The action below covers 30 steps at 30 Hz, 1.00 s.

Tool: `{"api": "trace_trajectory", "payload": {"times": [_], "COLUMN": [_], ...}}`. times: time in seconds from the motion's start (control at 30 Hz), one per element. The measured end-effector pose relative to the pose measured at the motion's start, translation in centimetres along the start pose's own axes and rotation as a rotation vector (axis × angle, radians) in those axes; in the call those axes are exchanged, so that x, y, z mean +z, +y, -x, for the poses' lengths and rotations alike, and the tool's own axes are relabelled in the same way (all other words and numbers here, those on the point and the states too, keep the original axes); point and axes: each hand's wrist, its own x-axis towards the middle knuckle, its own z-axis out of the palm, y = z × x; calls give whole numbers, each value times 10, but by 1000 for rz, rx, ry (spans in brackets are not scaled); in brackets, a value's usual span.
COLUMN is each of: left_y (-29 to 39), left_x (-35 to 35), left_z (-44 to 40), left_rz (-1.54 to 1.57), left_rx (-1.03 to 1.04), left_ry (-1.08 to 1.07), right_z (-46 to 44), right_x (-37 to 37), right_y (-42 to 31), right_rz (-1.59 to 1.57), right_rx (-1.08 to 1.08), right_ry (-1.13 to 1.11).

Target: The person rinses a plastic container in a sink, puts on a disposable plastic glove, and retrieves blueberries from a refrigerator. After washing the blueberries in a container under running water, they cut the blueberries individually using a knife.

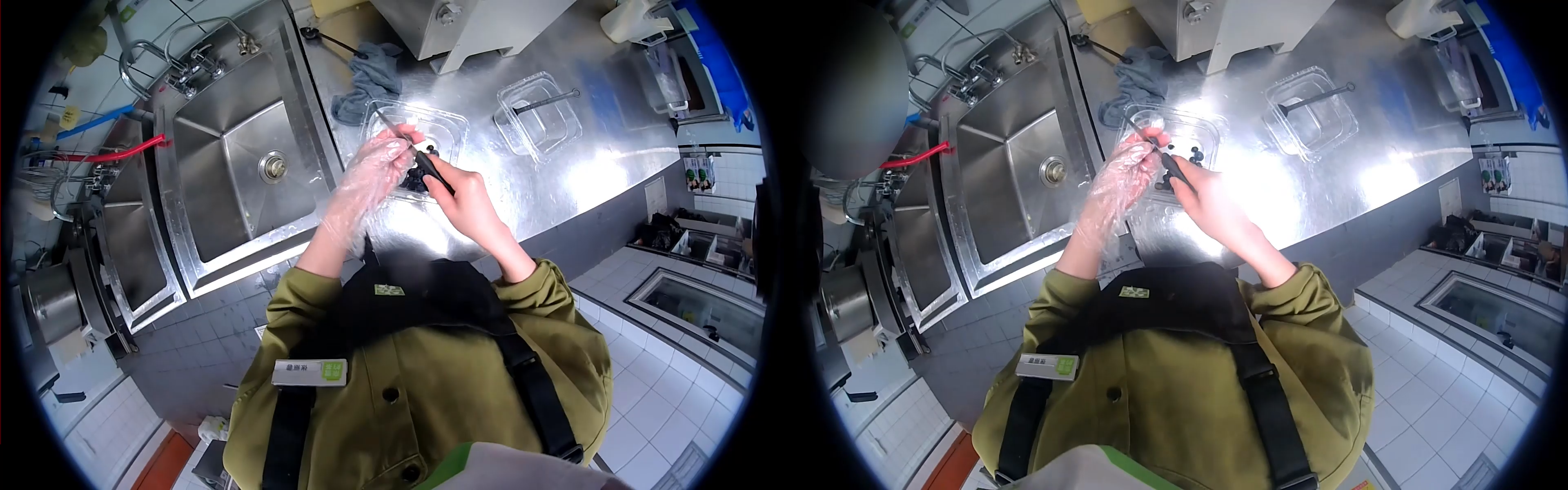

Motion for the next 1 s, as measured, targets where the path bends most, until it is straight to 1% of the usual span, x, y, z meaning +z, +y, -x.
{"api": "trace_trajectory", "payload": {"times": [0.07,0.1,0.13,0.2,0.23,0.33,0.37,0.43,0.47,0.5,0.6,0.63,0.73,0.83,0.93,1.0], "left_y": [2,3,5,10,3,-17,-13,-40,-45,-48,-60,-67,-54,-59,-66,-63], "left_x": [-10,-14,-17,-14,-24,-37,-8,-40,-38,-35,-45,-51,-28,-54,-66,-54], "left_z": [-2,-5,-7,-12,-18,-41,-45,-71,-75,-81,-96,-101,-93,-94,-96,-92], "left_rz": [-130,-226,-382,-690,-993,-2083,-2017,-1946,-1895,-1967,-2119,-2058,-2311,-2128,-1866,-2133], "left_rx": [-38,-21,2,53,157,100,-104,114,218,72,-55,-50,15,140,24,55], "left_ry": [18,31,89,203,165,257,234,-104,-270,-336,-460,-325,-461,-507,-251,-271], "right_z": [-1,-1,-1,3,5,6,7,11,13,15,20,21,24,25,26,25], "right_x": [-12,-18,-30,-39,-45,-50,-51,-50,-50,-49,-54,-55,-55,-52,-48,-47], "right_y": [0,-1,-6,6,7,12,12,9,9,8,5,5,9,10,12,12], "right_rz": [-121,-175,-189,-257,-259,-248,-268,-308,-313,-319,-346,-360,-407,-515,-553,-579], "right_rx": [253,294,363,340,353,352,360,376,384,393,436,455,463,514,490,492], "right_ry": [-181,-163,-161,-44,-33,-14,-5,13,22,30,43,45,38,26,41,41]}}
